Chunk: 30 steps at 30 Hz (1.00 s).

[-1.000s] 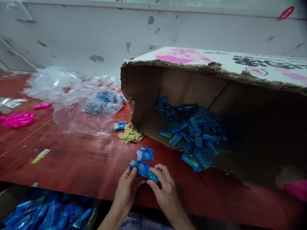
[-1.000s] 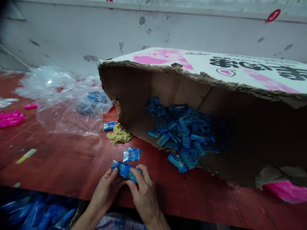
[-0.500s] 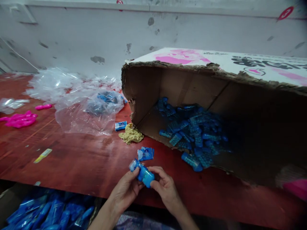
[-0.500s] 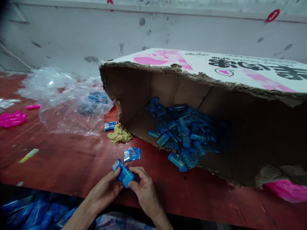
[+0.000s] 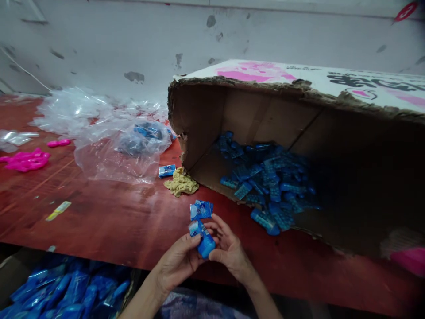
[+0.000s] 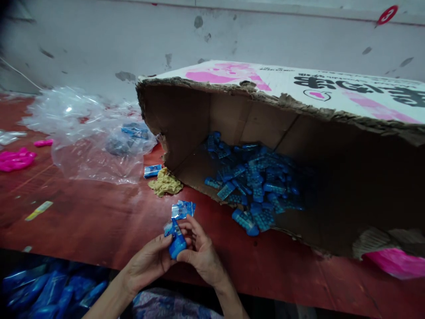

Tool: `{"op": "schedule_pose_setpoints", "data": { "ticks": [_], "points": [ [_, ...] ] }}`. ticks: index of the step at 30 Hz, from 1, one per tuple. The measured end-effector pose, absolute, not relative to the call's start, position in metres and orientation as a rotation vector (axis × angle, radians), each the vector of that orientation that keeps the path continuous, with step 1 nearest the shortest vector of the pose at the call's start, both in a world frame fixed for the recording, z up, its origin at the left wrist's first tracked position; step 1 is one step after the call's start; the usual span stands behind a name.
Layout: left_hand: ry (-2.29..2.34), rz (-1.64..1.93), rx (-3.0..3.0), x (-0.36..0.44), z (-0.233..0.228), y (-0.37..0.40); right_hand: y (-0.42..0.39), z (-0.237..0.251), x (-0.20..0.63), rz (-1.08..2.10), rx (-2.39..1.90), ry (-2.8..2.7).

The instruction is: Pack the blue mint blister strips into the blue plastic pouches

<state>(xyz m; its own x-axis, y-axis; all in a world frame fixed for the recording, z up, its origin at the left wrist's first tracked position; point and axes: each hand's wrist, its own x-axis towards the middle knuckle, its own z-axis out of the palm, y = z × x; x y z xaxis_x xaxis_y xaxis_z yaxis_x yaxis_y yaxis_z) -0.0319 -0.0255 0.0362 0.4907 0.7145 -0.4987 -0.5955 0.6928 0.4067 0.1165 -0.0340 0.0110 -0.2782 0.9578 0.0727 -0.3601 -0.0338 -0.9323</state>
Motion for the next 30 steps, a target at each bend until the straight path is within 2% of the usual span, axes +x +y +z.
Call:
{"op": "schedule_pose_setpoints", "data": {
  "ticks": [14, 30],
  "points": [
    [0.829, 0.868, 0.125, -0.021, 0.035, -0.035, -0.039, 0.012, 0.114, 1.667, -0.770, -1.013],
    [0.869, 0.945, 0.135, -0.012, 0.039, -0.041, -0.038, 0.004, 0.114, 1.615, -0.795, -1.022]
  ]
}}
